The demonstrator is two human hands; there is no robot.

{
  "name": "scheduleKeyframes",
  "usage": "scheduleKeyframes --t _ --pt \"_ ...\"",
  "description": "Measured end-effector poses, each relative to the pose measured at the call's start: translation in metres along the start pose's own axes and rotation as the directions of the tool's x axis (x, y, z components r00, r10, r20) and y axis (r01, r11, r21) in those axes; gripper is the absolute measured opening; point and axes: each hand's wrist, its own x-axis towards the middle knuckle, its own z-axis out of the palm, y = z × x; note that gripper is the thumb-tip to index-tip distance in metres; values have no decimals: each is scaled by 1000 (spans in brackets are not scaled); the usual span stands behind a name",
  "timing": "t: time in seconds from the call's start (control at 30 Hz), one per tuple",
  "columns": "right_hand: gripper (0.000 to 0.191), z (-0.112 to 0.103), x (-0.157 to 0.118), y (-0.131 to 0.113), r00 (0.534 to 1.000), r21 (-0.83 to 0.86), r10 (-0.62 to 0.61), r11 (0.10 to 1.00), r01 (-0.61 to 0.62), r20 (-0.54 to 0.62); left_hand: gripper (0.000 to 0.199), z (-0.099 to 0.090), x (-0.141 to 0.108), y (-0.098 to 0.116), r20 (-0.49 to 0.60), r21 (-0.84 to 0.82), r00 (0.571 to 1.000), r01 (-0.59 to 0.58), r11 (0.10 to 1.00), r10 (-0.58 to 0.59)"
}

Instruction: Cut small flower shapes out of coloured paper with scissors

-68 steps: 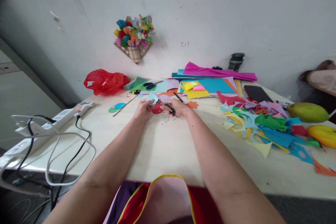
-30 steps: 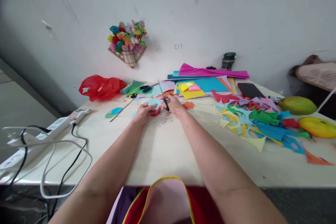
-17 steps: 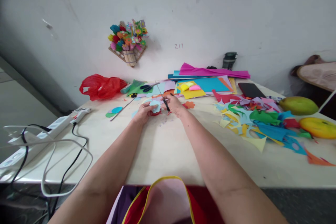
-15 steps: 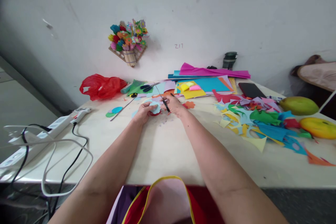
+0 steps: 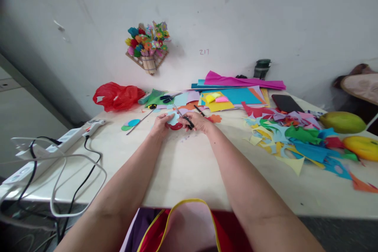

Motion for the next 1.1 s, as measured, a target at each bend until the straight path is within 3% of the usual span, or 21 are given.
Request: scheduleKeyframes --t 0.1,0.27,0.53,0.73,1.1 --pt "26 0 2 3 999 -45 4 999 -2 48 35 1 1 -1 -35 -30 999 3 1000 -4" --pt "23 0 3 5 999 -44 19 999 -17 34 38 2 2 -1 -74 -58 997 -1 998 -3" --pt "25 2 1 3 999 -47 40 998 -38 35 38 2 1 0 -72 -57 997 22 998 -26" --pt "20 2 2 3 998 -64 55 997 -53 30 38 -2 3 -1 -5 -22 1000 31 999 -31" --pt "18 6 0 0 998 -47 66 997 -66 -8 37 -1 4 -4 -45 -4 999 21 1000 -22"
